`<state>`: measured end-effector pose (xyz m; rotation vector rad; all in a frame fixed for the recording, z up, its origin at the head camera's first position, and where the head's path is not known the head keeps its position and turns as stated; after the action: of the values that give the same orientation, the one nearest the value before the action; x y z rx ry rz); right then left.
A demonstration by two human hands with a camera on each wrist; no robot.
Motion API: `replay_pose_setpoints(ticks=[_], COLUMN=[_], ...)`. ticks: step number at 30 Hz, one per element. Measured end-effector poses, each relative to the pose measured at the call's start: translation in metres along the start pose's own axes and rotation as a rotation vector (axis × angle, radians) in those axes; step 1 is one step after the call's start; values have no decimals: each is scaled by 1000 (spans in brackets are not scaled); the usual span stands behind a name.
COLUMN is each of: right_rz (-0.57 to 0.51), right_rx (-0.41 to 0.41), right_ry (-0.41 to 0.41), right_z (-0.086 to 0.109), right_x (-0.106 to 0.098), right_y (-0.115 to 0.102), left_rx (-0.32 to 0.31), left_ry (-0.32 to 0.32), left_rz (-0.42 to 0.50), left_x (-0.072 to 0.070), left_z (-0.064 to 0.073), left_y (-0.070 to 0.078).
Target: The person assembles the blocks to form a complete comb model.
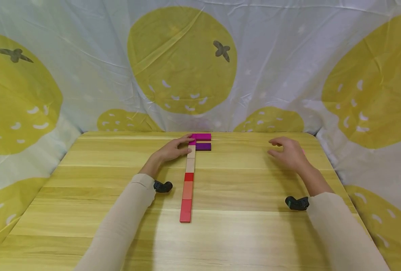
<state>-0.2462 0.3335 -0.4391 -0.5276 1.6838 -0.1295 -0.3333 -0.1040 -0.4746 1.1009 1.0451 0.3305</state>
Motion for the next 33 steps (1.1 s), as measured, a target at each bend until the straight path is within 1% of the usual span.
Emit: replay_pose_setpoints(ticks=[5, 11, 14, 17, 21, 28, 33], right_rz=[9, -12, 12, 53, 53, 55, 52], right_rx=[47, 72, 80, 99, 119, 78, 66], right_ry=[-18, -26, -36, -62, -97, -112, -112], right_z=[12, 24, 30, 34, 37, 36, 33], right_x=[-6, -10, -11, -11, -8, -6, -8], right_y=[22, 48, 56, 63, 69, 71, 66], left_rx=[1, -4, -6, -8, -13, -20, -11], left_ry=[2, 9, 12, 9, 0, 9, 12], left_rz=[-6, -12, -9, -7, -7, -7, -4], left_x=[1, 0, 0, 1, 2, 2, 1], left_z=[0, 1, 1, 2, 2, 1, 1], left_y=[-1, 0, 0, 1, 0, -1, 0])
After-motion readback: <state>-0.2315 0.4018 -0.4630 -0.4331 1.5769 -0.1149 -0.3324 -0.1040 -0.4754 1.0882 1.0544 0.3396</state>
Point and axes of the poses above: each hand's wrist, its own z-axis away from the middle knuckle, its own x-axis out of the palm, y = z × x, the point moved 2 cm from there along -z, towards the middle knuckle, and after that the axes turned 9 degrees about z, right-handed, at the moved point
